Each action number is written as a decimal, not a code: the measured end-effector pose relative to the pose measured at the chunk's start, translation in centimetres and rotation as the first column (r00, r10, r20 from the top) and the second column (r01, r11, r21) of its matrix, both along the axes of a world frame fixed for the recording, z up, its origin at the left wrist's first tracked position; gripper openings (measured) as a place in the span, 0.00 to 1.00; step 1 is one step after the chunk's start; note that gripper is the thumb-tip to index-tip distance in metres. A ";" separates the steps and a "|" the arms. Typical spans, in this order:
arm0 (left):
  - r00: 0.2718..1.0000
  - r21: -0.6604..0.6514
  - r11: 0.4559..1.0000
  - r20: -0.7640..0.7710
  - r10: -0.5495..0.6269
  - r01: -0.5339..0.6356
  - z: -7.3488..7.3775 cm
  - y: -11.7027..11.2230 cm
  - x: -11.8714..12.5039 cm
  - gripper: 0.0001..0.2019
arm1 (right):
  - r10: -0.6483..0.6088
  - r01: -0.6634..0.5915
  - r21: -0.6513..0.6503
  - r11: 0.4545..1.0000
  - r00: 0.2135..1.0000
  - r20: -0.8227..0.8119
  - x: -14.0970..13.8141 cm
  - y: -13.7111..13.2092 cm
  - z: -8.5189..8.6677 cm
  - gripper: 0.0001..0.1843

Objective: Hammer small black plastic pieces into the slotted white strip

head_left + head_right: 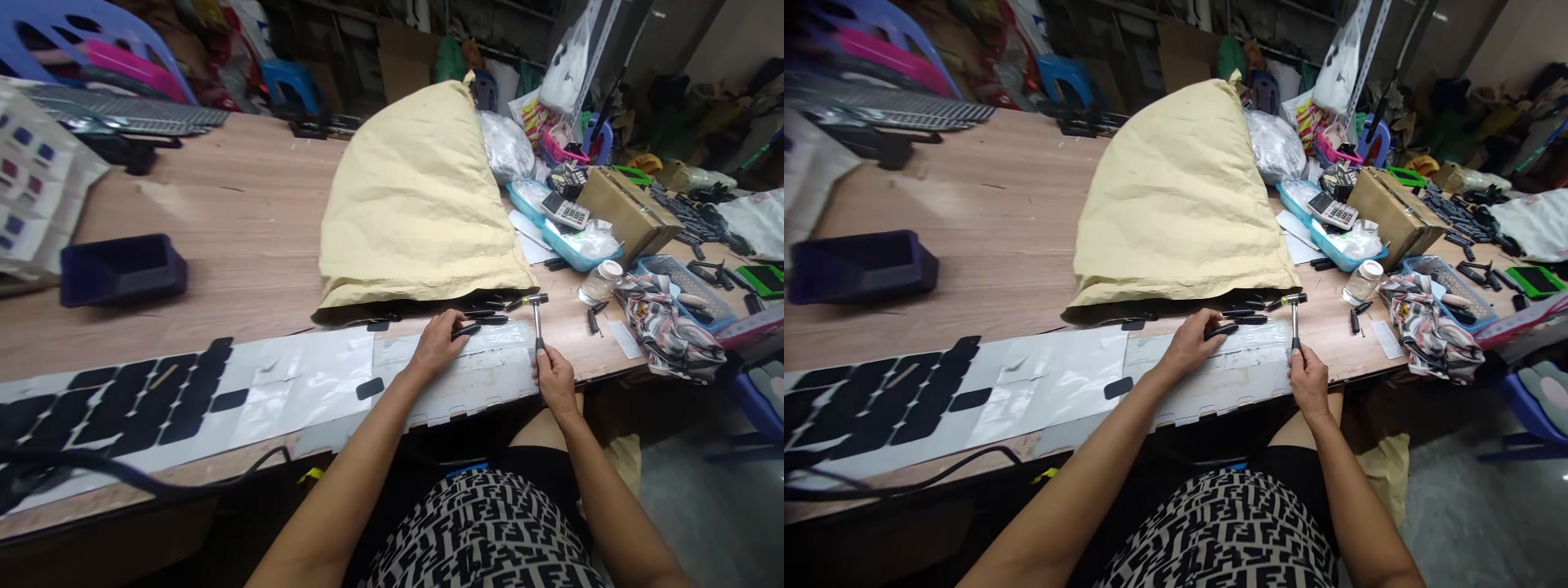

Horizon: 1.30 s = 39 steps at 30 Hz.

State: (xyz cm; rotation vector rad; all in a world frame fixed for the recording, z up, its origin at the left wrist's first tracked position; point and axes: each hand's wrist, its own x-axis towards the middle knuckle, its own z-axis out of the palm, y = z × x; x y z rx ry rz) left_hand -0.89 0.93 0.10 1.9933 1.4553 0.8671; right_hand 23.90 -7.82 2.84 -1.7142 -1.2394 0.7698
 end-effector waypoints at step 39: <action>0.996 -0.024 0.996 -0.001 0.088 -0.088 -0.7 0.4 -0.6 0.07 | 0.117 -0.195 0.158 0.968 0.908 0.402 -2.1 -1.4 0.9 0.22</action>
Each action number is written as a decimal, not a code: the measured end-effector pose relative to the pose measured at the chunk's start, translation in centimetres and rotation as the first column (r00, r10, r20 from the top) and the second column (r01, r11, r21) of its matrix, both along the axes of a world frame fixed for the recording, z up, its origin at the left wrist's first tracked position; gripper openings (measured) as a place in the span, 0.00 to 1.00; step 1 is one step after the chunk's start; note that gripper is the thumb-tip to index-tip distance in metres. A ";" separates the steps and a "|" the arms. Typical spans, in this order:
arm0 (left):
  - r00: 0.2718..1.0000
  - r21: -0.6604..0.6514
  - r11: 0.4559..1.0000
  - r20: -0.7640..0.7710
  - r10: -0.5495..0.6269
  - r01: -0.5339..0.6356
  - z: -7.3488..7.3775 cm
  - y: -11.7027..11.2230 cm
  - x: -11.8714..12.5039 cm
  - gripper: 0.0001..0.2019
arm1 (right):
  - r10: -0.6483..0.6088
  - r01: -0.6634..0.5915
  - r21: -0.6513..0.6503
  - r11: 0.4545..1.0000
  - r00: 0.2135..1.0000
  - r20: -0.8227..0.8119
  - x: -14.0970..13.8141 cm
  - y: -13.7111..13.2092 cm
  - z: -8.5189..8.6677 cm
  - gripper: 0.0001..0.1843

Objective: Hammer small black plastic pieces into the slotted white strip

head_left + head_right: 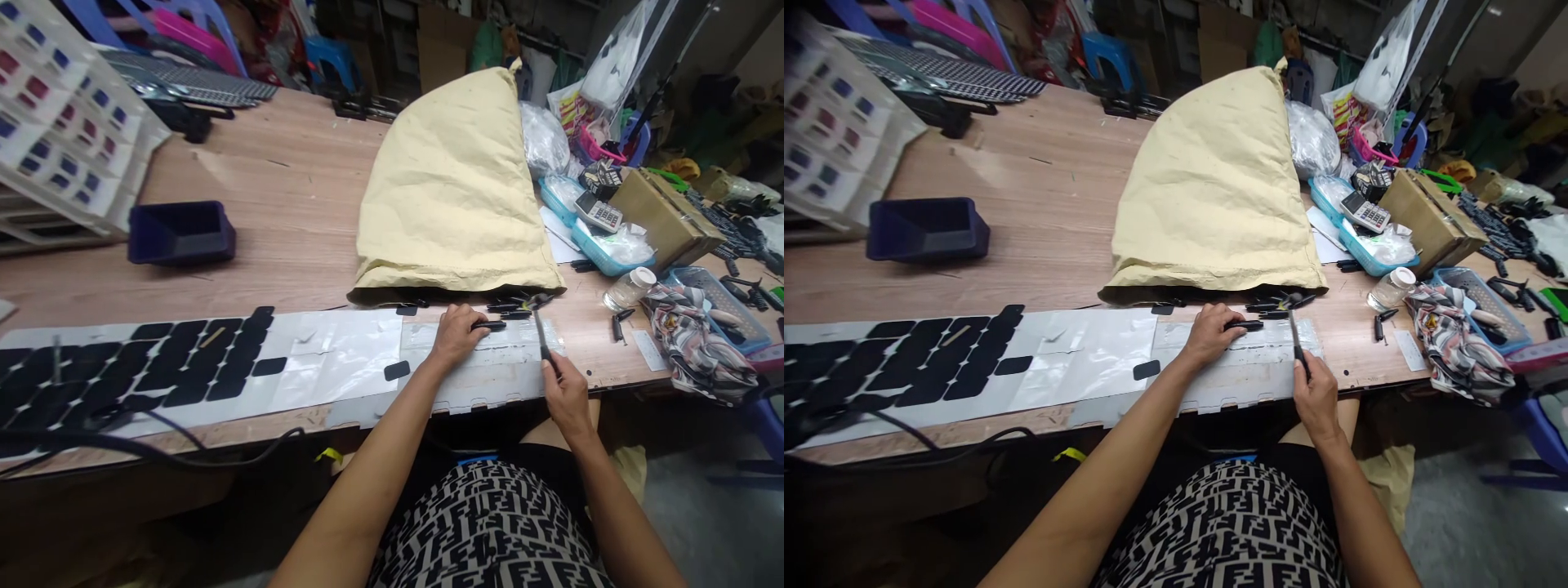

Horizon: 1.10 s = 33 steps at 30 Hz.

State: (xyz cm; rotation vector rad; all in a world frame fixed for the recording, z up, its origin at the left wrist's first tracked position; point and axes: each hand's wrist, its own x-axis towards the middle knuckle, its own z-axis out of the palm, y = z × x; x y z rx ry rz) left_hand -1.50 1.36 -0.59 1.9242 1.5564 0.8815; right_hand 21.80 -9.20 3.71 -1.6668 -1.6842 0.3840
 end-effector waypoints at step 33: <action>0.989 0.268 0.953 -0.078 -0.126 0.143 1.2 -14.0 0.8 0.08 | -0.263 0.244 -0.164 0.956 0.959 -0.108 3.1 1.9 -0.6 0.26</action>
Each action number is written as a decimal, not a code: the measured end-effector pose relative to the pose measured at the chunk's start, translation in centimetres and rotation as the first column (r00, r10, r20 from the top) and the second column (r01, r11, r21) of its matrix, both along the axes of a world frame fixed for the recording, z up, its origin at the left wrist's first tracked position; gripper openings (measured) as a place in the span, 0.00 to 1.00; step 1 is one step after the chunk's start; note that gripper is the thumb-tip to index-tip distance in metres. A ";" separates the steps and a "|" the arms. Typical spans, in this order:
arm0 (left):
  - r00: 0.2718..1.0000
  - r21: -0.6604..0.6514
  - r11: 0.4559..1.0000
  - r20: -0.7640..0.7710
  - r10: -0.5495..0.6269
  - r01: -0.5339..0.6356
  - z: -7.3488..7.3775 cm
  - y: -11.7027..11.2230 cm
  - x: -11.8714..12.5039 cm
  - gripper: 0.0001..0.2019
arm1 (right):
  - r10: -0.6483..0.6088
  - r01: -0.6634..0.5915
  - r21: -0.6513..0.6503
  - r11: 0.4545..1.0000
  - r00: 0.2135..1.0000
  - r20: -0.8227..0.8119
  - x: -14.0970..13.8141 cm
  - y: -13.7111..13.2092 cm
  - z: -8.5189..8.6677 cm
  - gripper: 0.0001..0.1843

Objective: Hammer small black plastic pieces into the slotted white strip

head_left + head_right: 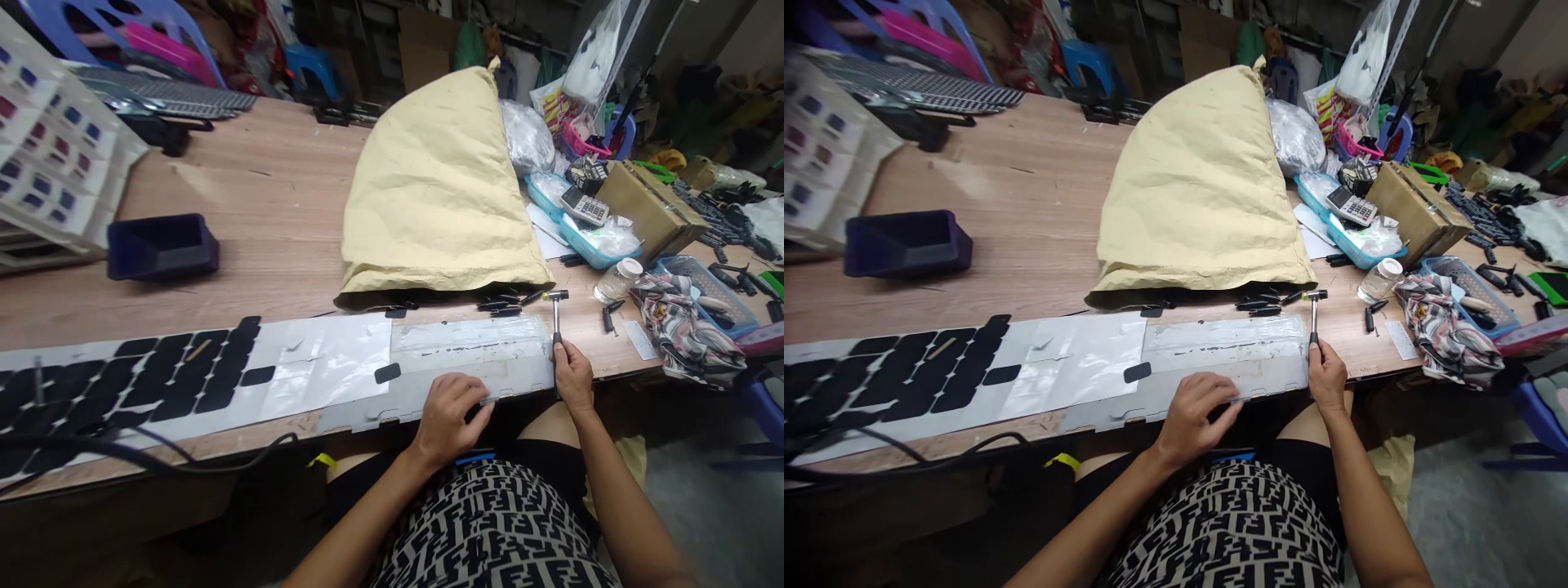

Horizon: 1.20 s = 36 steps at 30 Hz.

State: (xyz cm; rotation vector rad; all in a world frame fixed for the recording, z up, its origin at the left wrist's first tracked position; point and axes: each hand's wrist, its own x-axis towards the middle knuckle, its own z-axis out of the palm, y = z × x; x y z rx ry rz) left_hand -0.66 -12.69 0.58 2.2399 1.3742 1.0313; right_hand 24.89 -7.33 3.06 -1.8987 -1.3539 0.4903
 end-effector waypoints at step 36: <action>0.995 -0.239 0.966 0.011 0.104 -0.098 -1.2 13.3 -1.7 0.08 | 0.386 -0.441 0.129 0.888 0.868 0.313 -4.6 -3.8 0.8 0.18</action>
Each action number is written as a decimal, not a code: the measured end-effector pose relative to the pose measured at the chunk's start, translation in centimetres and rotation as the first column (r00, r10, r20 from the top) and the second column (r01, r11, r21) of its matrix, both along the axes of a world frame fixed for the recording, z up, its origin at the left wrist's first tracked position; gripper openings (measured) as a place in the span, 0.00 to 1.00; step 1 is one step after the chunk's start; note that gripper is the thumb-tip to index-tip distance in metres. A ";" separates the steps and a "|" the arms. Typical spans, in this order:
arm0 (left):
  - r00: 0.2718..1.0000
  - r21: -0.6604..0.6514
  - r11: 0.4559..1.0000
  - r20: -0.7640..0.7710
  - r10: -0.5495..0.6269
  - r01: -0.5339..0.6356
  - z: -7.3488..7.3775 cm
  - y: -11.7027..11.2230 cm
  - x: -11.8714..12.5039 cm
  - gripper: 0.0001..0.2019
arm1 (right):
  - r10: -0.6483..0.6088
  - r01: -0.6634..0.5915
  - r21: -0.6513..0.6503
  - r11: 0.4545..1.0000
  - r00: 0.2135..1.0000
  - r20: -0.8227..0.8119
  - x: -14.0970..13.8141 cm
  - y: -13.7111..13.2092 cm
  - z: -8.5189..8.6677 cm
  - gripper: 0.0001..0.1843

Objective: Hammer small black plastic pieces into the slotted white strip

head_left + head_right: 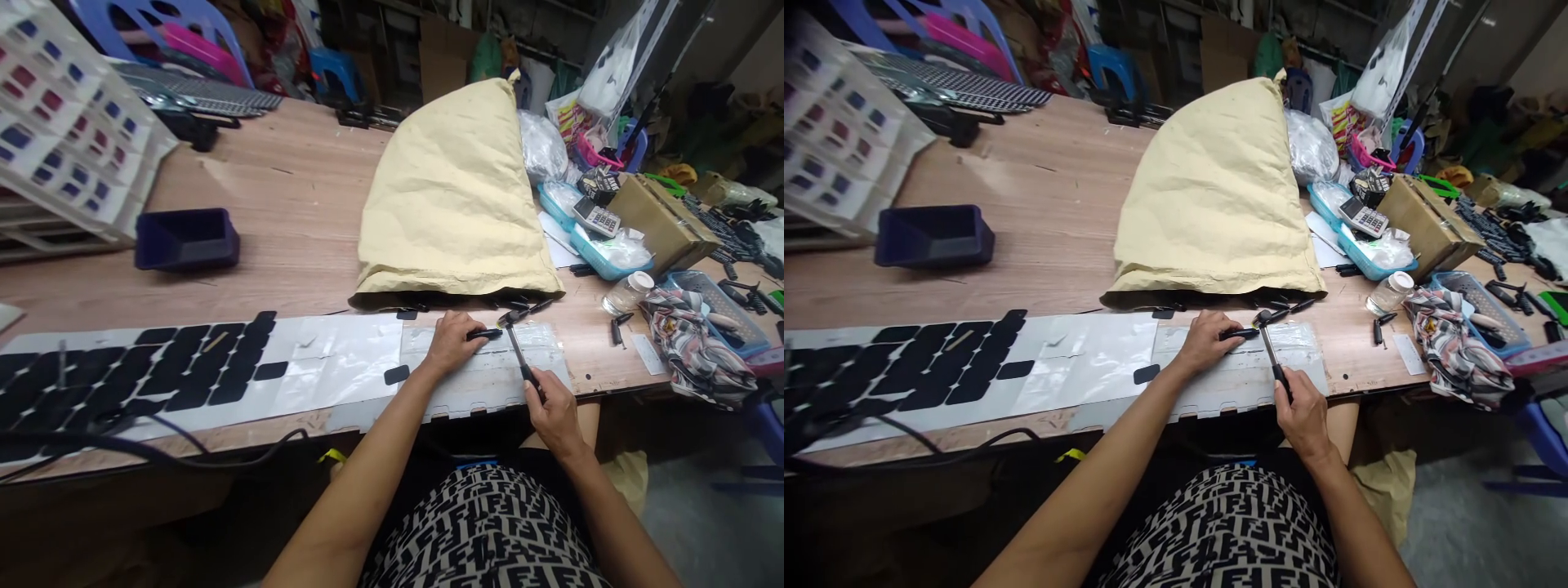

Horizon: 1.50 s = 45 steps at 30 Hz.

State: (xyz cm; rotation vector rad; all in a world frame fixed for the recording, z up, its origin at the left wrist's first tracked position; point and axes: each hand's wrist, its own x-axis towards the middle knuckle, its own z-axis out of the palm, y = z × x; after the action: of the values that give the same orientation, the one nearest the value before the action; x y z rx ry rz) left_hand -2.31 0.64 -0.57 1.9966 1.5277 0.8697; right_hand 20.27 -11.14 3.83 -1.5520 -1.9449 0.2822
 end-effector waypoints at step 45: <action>0.908 0.263 0.869 -0.124 -0.401 0.420 1.6 -13.5 0.1 0.07 | -0.410 0.382 -0.156 0.911 0.883 -0.228 5.2 4.0 -2.0 0.27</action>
State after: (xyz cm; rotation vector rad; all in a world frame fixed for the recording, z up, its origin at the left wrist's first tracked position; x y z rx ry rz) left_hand -2.26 -12.86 1.06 2.4570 0.9809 0.8852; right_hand 25.47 -7.18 1.85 -1.8407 -1.3940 0.3942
